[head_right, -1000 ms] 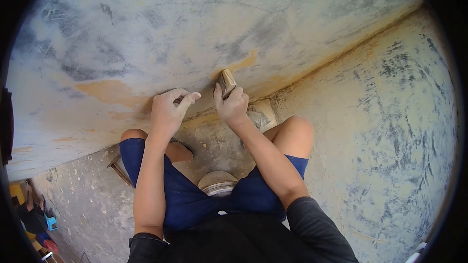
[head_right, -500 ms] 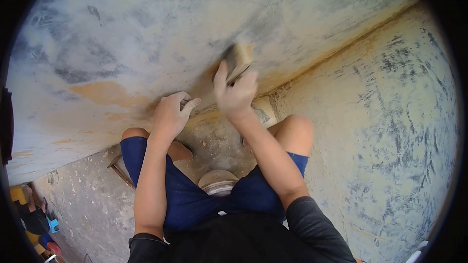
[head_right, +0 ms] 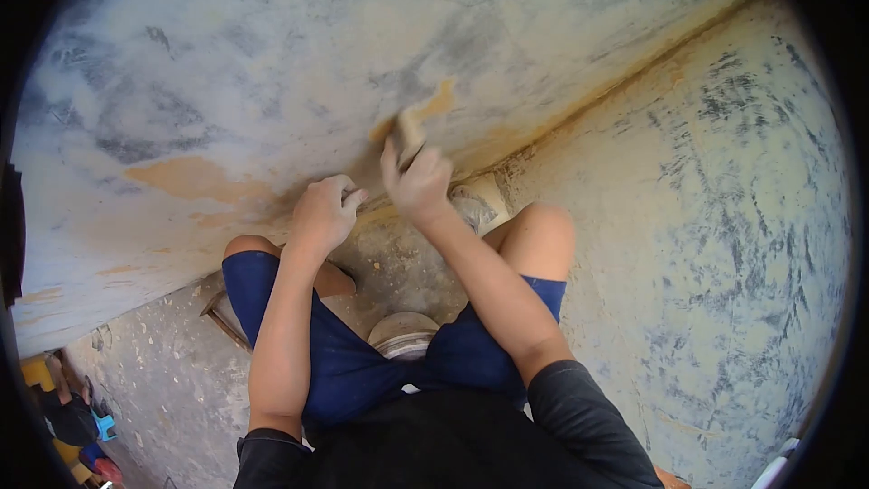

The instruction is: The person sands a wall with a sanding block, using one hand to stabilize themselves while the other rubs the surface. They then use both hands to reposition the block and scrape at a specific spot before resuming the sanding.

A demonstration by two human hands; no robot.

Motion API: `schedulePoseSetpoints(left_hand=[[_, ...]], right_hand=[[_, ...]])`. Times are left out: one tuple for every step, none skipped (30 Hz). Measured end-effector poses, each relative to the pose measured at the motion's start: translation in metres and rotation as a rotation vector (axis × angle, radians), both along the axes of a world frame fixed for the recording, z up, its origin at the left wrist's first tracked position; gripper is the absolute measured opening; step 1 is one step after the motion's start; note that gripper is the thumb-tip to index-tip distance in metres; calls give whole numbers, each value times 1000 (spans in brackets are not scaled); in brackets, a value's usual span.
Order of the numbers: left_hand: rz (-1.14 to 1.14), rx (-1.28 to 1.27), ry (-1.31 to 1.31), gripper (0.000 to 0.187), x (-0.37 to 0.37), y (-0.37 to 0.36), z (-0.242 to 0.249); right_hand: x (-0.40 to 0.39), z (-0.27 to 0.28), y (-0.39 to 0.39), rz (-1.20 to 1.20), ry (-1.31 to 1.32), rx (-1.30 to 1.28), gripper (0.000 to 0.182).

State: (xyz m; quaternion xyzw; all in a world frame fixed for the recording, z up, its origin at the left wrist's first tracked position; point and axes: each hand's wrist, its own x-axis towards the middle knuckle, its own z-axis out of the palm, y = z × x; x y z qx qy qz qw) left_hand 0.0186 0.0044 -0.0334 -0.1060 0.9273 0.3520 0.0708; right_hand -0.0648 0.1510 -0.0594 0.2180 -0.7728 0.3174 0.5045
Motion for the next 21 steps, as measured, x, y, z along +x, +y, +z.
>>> schedulePoseSetpoints(left_hand=[[1,-14,-9,27,-1,0,-2],[2,-19,-1,27,-2,0,-5],[-6,-51,12,27,-3,0,-8],[-13,-80,21,27,-3,0,-10],[-9,-79,15,27,-3,0,-12],[19,-3,74,29,-3,1,-13],[40,74,126,30,0,5,-16],[30,75,118,30,2,9,-18],[54,246,47,36,-1,12,-18],[82,413,-19,43,-5,14,-18],[81,408,-6,43,-8,21,-21],[236,666,-52,51,-8,32,-27],[396,923,-97,59,-8,40,-27],[400,921,-92,59,-8,44,-27],[395,1107,-102,64,-6,48,-26],[387,1293,-112,69,-4,53,-25],[452,1356,-114,64,-5,60,-24],[453,1357,-117,64,-6,64,-27],[448,1484,-96,61,-9,68,-30],[443,1611,-72,58,-11,71,-32],[465,1701,-83,53,-13,76,-29]], right_hand=[[3,-36,0,71,-98,10,39],[8,-54,-1,141,-199,20,39],[13,-43,-4,153,-230,-34,39],[7,-22,-7,156,-229,-35,39],[-3,6,-8,126,-151,-218,39],[-8,29,-7,91,-76,-401,38],[-4,46,1,-13,-196,-306,35],[-1,36,5,-23,-202,-306,35],[-1,16,6,19,-129,-156,37],[-1,-5,5,67,-51,-7,39],[10,-33,5,81,-242,15,39],[14,-42,3,81,-235,10,39],[17,-45,-2,111,-296,-50,39],[19,-50,-4,142,-363,-107,39],[23,-47,-4,144,-368,-108,39],[26,-43,-1,172,-433,-159,38],[30,-40,2,198,-498,-211,38],[34,-32,5,197,-500,-209,38],[37,-21,7,191,-575,-269,35],[39,-10,7,187,-651,-328,32],[42,-1,5,196,-687,-405,30]])
